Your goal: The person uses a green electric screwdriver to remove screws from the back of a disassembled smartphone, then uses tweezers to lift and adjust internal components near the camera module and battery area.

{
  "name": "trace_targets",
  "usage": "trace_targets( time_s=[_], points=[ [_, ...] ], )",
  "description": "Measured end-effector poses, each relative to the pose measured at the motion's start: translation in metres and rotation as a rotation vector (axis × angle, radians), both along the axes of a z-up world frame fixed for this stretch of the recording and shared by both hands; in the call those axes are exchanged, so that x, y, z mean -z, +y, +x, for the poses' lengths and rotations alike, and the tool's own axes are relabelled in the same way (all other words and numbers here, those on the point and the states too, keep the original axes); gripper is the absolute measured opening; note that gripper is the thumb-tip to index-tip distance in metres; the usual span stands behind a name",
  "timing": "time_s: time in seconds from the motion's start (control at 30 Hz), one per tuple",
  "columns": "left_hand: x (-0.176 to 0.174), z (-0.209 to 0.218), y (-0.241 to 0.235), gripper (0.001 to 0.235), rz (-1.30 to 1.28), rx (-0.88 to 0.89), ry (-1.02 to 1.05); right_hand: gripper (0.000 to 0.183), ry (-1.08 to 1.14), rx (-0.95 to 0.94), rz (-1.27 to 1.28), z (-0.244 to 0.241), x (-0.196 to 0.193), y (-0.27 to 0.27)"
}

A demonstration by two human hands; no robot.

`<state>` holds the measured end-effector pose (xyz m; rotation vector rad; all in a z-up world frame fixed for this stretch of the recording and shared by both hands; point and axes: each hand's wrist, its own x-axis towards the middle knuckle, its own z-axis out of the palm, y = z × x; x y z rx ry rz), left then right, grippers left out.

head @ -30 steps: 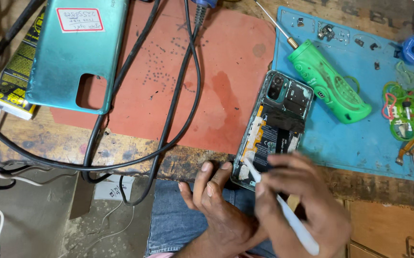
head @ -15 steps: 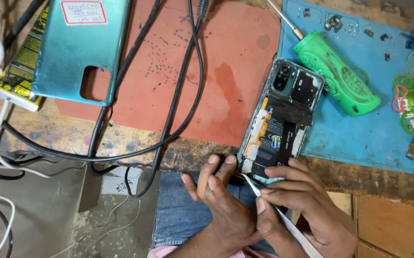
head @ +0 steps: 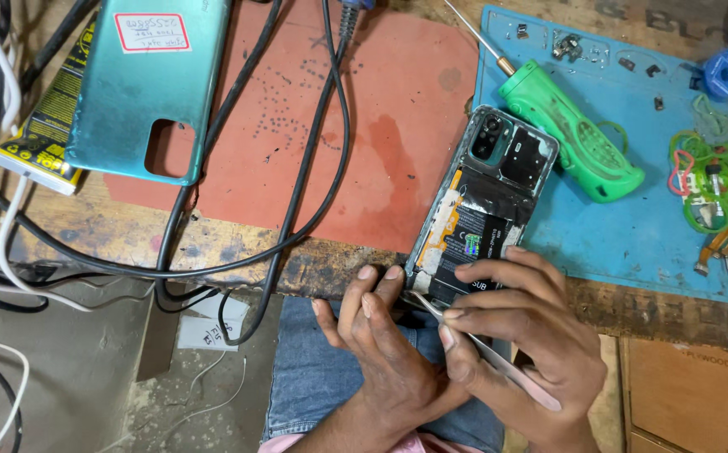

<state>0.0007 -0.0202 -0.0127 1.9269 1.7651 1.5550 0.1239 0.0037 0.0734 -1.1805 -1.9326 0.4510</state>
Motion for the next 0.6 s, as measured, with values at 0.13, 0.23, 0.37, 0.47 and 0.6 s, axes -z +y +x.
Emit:
trace_targets(
  time_s=[0.13, 0.23, 0.37, 0.47, 0.6],
  points=[
    [-0.015, -0.014, 0.007, 0.106, 0.033, 0.083, 0.027, 0.022, 0.004, 0.029, -0.01, 0.006, -0.003, 0.005],
    [-0.027, -0.034, 0.013, 0.11, 0.005, 0.175, 0.084, 0.022, 0.046, 0.05, -0.032, 0.01, -0.006, 0.005],
    [-0.044, -0.055, 0.025, 0.11, -0.068, 0.256, 0.141, 0.02, 0.066, 0.111, 0.0, 0.009, 0.005, 0.001],
    [-0.067, -0.066, 0.037, 0.108, -0.151, 0.341, 0.141, 0.019, 0.137, 0.17, -0.047, 0.0, 0.011, 0.007],
    [-0.092, -0.083, 0.063, 0.106, -0.199, 0.429, 0.247, 0.018, 0.152, 0.223, -0.04, -0.02, 0.009, 0.026]
  ],
)
